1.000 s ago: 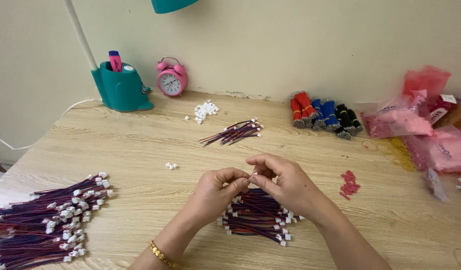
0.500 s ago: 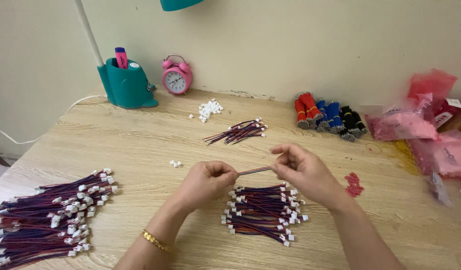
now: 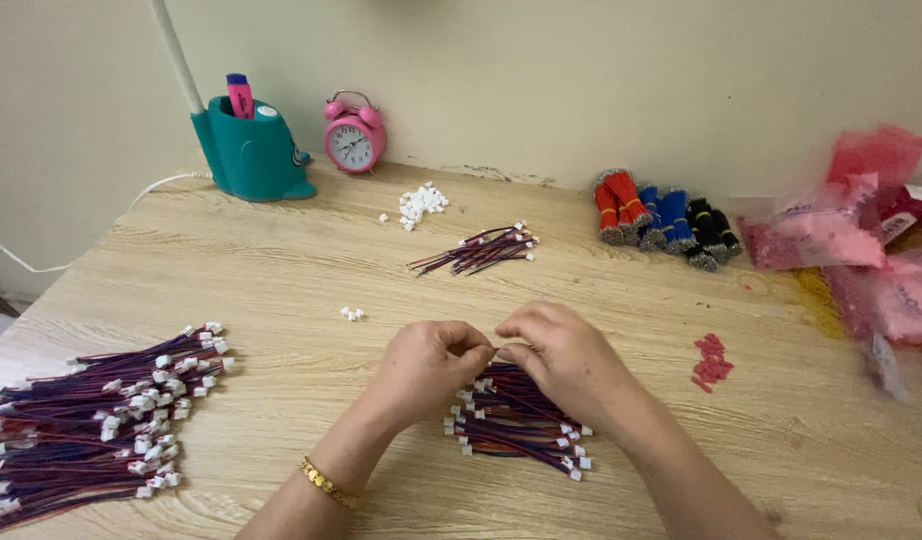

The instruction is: The person assembles wire harnesses by inserting small white plastic connectors onto the ends of multi-colored wires. They repeatedly pick up a wire, slide a connector onto it, and place the finished piece into a growing pile on the table.

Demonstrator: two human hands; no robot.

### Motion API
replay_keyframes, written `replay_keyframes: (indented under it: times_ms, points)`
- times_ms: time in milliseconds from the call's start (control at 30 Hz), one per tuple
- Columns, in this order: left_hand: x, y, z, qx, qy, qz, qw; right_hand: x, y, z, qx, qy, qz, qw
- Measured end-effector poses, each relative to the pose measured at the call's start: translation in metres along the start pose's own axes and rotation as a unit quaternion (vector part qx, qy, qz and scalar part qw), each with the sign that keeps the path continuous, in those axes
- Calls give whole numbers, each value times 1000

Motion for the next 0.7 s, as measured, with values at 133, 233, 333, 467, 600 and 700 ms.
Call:
replay_keyframes:
  times_ms: [133,233,333,467,600,700]
  points:
    - [5,-2,0,1,-7,-6,1000,3,0,2,94,-65,-48,992]
    - [12,-12,0,-22,-7,103,994,1,5,3,167,-98,-140,971]
    - [2,-11,-2,-29,30,222,974,-5,17,3,206,-63,-167,962]
    - [5,-21,-6,-6,48,282,958,-9,19,6,232,-49,-205,949]
    - [8,-19,-4,-11,51,277,959,-15,9,6,235,-39,-225,945]
    - [14,-25,-6,-13,53,282,958,-8,14,7,241,-45,-230,942]
Point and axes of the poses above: each hand's wrist, its own z-axis away from the middle knuckle, its own x-axis out of the palm, y = z × x, the point moved 8 cm from there along -z, towards the middle knuckle, and after that the axes turned 8 degrees about x, right-handed, at the moved point
